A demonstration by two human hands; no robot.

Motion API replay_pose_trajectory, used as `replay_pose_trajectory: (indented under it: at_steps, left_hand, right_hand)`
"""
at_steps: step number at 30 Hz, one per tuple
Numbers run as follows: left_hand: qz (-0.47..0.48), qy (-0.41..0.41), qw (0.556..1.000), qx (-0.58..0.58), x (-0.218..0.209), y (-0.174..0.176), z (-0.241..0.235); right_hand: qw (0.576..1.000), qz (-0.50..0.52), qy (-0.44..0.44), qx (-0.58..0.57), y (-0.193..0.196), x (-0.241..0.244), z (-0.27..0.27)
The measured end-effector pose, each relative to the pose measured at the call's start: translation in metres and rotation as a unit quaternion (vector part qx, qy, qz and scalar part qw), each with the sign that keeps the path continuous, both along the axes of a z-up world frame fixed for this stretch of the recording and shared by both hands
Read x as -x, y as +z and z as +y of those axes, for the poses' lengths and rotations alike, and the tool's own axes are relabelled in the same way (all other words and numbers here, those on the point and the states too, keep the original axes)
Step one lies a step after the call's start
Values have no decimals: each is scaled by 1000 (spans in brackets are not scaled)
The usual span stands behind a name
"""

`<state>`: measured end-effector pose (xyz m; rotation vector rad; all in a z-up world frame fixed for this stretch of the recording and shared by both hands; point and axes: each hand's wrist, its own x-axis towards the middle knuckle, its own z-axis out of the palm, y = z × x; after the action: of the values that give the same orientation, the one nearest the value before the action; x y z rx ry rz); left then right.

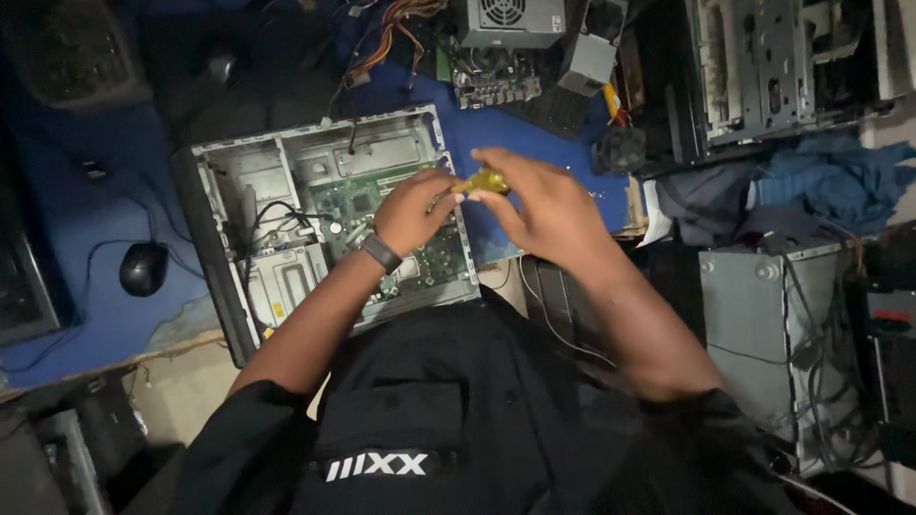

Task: The person uses a yellow screwdriver to tighten screws on the motherboard inside an open computer case. They then place a power supply unit into the case and continue securing components with the screwdriver.

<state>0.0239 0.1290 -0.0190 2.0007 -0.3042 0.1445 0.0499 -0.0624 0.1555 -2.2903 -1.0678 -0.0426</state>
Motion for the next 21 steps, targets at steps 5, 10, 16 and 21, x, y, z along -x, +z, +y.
replay_pose_trajectory:
  at_steps: [5,10,16,21]
  left_hand:
    - [36,-57,998,-2,-14,-14,-5]
    - [38,-69,997,-11,-19,-34,-9]
    - [41,-63,997,-24,-23,-47,-8]
    - [19,-58,998,-4,-25,-54,-8]
  right_hand:
    - [1000,-2,-5,18,-12,-11,-3]
    - [1000,13,-10,26,-26,-17,-7]
    - [1000,8,-3,22,-38,-22,-7]
    - [1000,-11,-1,22,-40,-21,-6]
